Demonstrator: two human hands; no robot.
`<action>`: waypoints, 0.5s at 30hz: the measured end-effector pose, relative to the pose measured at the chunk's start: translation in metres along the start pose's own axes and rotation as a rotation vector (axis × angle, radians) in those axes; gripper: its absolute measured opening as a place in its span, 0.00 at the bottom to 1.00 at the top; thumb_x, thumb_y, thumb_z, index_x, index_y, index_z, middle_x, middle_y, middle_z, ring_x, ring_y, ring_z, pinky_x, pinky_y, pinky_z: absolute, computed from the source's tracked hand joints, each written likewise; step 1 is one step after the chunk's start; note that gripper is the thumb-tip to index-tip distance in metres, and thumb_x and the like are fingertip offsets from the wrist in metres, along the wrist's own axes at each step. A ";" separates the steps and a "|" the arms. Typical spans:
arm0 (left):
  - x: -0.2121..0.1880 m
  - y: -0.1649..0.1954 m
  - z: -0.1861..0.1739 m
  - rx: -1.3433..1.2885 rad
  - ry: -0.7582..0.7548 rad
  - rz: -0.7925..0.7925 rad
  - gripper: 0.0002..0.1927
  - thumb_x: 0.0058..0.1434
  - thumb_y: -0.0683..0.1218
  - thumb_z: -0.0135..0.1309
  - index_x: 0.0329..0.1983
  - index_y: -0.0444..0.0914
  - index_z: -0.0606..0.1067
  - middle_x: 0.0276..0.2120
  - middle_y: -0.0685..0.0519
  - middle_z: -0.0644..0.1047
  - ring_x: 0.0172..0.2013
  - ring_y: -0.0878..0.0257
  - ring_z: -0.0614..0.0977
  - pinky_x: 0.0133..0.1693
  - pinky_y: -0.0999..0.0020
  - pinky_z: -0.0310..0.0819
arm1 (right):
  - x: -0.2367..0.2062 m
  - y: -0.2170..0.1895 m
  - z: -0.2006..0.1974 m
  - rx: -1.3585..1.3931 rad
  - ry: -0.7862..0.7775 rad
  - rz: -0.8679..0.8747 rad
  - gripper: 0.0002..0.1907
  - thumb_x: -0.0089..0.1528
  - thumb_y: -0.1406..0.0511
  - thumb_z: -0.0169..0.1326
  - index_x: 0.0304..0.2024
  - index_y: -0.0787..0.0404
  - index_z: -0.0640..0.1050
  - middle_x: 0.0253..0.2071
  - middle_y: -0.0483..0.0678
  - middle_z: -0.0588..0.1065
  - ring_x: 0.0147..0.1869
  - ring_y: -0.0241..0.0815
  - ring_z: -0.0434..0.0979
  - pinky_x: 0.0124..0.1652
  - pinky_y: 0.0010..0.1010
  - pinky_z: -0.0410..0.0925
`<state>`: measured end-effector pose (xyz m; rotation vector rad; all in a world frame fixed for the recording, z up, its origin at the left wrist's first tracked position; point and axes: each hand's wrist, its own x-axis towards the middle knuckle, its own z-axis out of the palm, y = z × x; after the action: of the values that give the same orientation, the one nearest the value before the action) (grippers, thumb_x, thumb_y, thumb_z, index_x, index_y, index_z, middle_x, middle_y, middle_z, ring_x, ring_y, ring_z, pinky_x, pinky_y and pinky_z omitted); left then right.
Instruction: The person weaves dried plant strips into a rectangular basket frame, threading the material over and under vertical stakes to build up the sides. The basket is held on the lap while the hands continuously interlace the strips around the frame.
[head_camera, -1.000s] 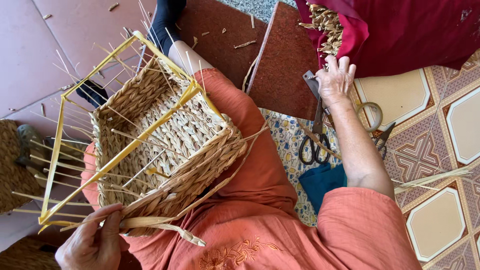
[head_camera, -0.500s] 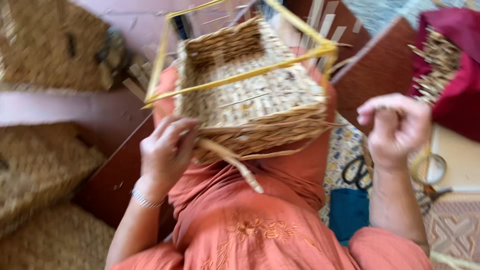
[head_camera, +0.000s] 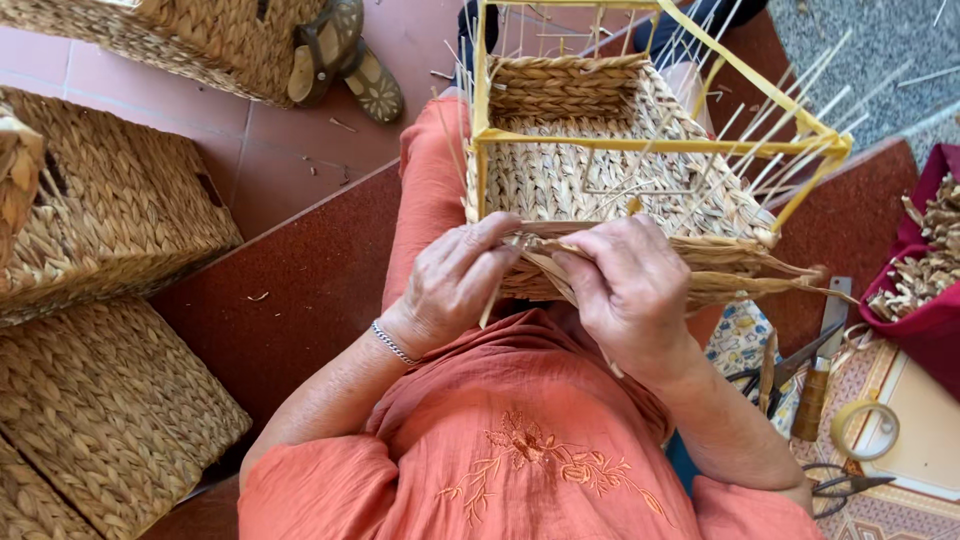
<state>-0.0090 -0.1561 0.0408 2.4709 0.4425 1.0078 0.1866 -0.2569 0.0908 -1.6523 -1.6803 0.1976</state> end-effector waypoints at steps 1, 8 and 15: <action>-0.001 0.000 -0.001 0.008 0.005 0.018 0.08 0.63 0.36 0.57 0.45 0.31 0.74 0.53 0.39 0.76 0.48 0.50 0.83 0.49 0.59 0.80 | 0.004 0.000 0.007 -0.027 -0.006 -0.018 0.10 0.60 0.73 0.67 0.42 0.62 0.79 0.38 0.49 0.75 0.42 0.50 0.75 0.43 0.39 0.69; -0.005 -0.006 0.001 -0.040 0.016 0.001 0.08 0.62 0.38 0.56 0.43 0.34 0.71 0.54 0.37 0.76 0.47 0.49 0.82 0.47 0.58 0.78 | 0.012 0.000 0.036 -0.221 -0.002 -0.086 0.11 0.55 0.71 0.67 0.37 0.60 0.78 0.35 0.49 0.74 0.42 0.53 0.75 0.43 0.42 0.69; 0.014 -0.012 0.031 -0.032 -0.119 -0.412 0.09 0.68 0.41 0.55 0.50 0.40 0.70 0.32 0.47 0.79 0.30 0.51 0.83 0.30 0.56 0.75 | -0.019 0.007 -0.012 -0.167 0.028 -0.045 0.12 0.62 0.73 0.63 0.47 0.61 0.80 0.43 0.49 0.80 0.49 0.45 0.80 0.48 0.35 0.74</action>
<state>0.0215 -0.1481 0.0225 2.2634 0.8449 0.6891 0.1969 -0.2779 0.0870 -1.7279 -1.7512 0.0117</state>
